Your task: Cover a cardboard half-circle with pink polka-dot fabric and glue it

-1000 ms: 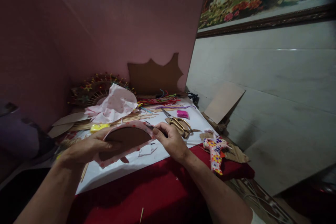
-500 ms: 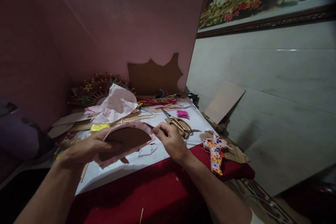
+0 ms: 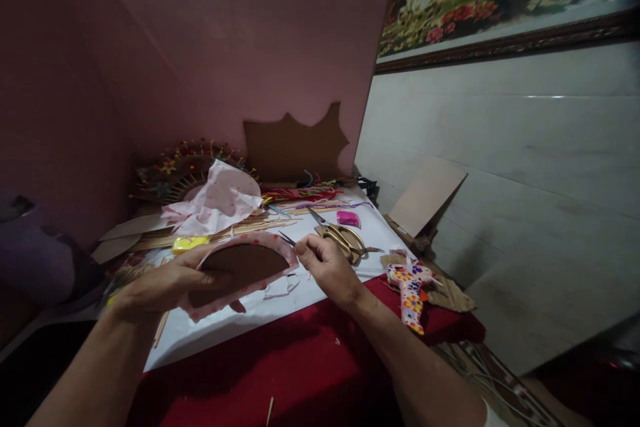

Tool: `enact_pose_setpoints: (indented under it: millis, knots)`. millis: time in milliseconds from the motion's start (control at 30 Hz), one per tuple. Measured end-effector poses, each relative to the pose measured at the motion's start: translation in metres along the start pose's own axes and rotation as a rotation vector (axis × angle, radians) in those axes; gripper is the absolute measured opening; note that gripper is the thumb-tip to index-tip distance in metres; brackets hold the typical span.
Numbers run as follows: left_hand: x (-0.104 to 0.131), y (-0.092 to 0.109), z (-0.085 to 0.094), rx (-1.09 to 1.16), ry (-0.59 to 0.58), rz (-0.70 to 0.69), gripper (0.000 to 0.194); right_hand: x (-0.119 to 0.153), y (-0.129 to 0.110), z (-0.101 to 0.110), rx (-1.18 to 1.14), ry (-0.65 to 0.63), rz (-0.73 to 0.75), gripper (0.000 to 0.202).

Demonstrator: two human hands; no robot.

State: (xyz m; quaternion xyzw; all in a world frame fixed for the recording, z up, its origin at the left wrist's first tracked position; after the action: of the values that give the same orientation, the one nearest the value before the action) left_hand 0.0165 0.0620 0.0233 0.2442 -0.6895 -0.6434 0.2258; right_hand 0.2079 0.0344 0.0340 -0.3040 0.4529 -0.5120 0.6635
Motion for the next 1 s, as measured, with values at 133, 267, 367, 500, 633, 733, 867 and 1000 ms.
enact_pose_setpoints:
  millis: [133,267,367,500,633,733,867,1000]
  knots:
    - [-0.001,0.002,-0.004,-0.014,-0.023,-0.011,0.060,-0.001,-0.005,-0.001,0.002,-0.019,0.006,0.036]
    - [-0.001,0.002,-0.005,0.000,-0.029,-0.008,0.056,0.000,-0.009,0.001,-0.017,0.007,0.002,0.033]
    - [0.000,0.002,-0.005,-0.002,-0.020,0.009,0.052,0.001,-0.006,0.005,-0.027,0.075,-0.006,0.031]
    - [0.000,0.003,-0.004,-0.001,-0.014,-0.001,0.054,-0.001,0.003,0.009,-0.138,0.128,-0.033,0.038]
    - [-0.001,0.005,0.001,0.058,0.061,-0.036,0.057,-0.003,0.014,0.006,-0.380,0.106,-0.130,0.051]
    - [-0.002,0.008,0.003,0.146,0.151,-0.090,0.060,-0.001,0.020,-0.002,-0.561,0.058,-0.258,0.056]
    - [-0.006,0.009,-0.002,0.256,0.218,-0.136,0.069,0.000,0.023,-0.011,-0.660,0.054,-0.331,0.054]
    - [-0.014,0.006,-0.010,0.291,0.230,-0.120,0.069,-0.006,0.021,-0.020,-0.651,0.061,-0.318,0.047]
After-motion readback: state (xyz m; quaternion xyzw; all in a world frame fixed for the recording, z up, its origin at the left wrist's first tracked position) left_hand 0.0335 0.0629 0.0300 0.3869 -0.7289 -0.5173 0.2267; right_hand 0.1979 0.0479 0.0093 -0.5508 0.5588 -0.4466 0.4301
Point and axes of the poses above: each hand's wrist, its own x-axis away from the middle knuckle, its own z-axis out of the back of the hand, y = z × x, the point moved 7 cm from there along -x, towards the middle knuckle, and after that the axes turned 4 degrees about -z, right-handed, at the moved point
